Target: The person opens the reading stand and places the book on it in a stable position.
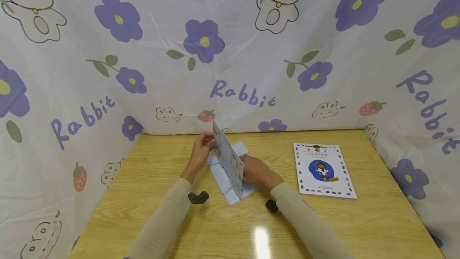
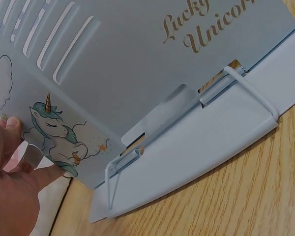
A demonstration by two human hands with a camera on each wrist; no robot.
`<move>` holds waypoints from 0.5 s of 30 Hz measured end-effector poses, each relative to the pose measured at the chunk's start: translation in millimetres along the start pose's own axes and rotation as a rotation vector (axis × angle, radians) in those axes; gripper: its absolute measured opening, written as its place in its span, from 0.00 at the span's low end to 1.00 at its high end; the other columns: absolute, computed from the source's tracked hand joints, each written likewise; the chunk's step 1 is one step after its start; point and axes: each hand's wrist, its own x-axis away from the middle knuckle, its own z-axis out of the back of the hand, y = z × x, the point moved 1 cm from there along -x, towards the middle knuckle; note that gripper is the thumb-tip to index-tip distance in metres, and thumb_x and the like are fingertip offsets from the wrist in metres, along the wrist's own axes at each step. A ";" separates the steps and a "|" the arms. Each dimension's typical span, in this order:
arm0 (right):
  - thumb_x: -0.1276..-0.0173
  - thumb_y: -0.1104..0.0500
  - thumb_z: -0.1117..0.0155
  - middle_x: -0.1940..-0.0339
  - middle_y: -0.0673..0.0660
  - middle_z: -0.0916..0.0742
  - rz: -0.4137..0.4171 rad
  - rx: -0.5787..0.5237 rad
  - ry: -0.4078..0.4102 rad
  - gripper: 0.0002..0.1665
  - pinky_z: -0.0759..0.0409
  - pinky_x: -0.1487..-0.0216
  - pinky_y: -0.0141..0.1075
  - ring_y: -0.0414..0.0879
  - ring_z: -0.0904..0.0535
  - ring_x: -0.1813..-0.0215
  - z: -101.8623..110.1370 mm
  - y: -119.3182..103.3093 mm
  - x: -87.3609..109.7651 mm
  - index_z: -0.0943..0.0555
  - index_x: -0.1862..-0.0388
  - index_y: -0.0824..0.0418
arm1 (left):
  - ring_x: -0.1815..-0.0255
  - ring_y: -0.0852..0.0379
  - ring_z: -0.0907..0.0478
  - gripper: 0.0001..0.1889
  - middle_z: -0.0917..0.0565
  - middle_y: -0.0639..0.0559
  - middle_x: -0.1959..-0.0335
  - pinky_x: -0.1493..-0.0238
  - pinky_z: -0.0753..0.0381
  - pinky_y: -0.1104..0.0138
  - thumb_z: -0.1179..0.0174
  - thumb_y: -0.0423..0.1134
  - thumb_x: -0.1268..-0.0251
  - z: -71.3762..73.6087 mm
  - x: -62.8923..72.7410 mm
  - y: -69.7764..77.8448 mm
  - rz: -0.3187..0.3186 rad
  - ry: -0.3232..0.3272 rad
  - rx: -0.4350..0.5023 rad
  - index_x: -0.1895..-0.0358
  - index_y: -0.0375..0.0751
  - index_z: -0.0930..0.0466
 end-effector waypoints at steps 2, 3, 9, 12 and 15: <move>0.24 0.51 0.31 0.40 0.58 0.13 0.020 -0.011 0.001 0.30 0.16 0.38 0.52 0.53 0.15 0.41 2.7 2.0 1.3 0.23 0.28 0.60 | 0.39 0.39 0.19 0.13 0.19 0.33 0.41 0.42 0.19 0.62 0.45 0.26 0.19 -0.8 0.1 1.3 0.017 -0.007 -0.001 0.37 0.29 0.23; 0.24 0.51 0.30 0.41 0.57 0.13 0.026 -0.021 0.010 0.27 0.15 0.39 0.51 0.52 0.15 0.42 3.9 3.4 1.5 0.21 0.31 0.58 | 0.38 0.40 0.19 0.13 0.18 0.34 0.41 0.42 0.19 0.64 0.45 0.26 0.19 -1.2 0.0 1.6 0.020 -0.005 -0.007 0.38 0.29 0.23; 0.25 0.64 0.35 0.50 0.54 0.12 0.088 -0.049 0.102 0.16 0.16 0.49 0.43 0.47 0.17 0.52 13.4 12.4 4.9 0.15 0.40 0.58 | 0.39 0.40 0.19 0.13 0.18 0.34 0.43 0.40 0.18 0.61 0.45 0.26 0.20 -3.0 -1.7 2.4 0.005 -0.003 -0.014 0.39 0.28 0.23; 0.26 0.71 0.41 0.54 0.52 0.13 0.039 -0.148 0.116 0.17 0.20 0.54 0.42 0.44 0.21 0.57 19.1 14.8 7.4 0.16 0.43 0.58 | 0.39 0.39 0.19 0.12 0.18 0.33 0.44 0.39 0.18 0.59 0.44 0.25 0.20 -4.4 -3.3 3.4 -0.004 -0.002 -0.026 0.40 0.28 0.22; 0.25 0.72 0.44 0.51 0.54 0.11 -0.008 -0.238 0.115 0.21 0.18 0.50 0.45 0.45 0.18 0.53 23.7 15.3 10.2 0.16 0.40 0.59 | 0.39 0.39 0.19 0.12 0.17 0.33 0.44 0.38 0.19 0.58 0.44 0.26 0.21 -6.5 -5.4 4.3 0.005 -0.002 -0.045 0.41 0.29 0.22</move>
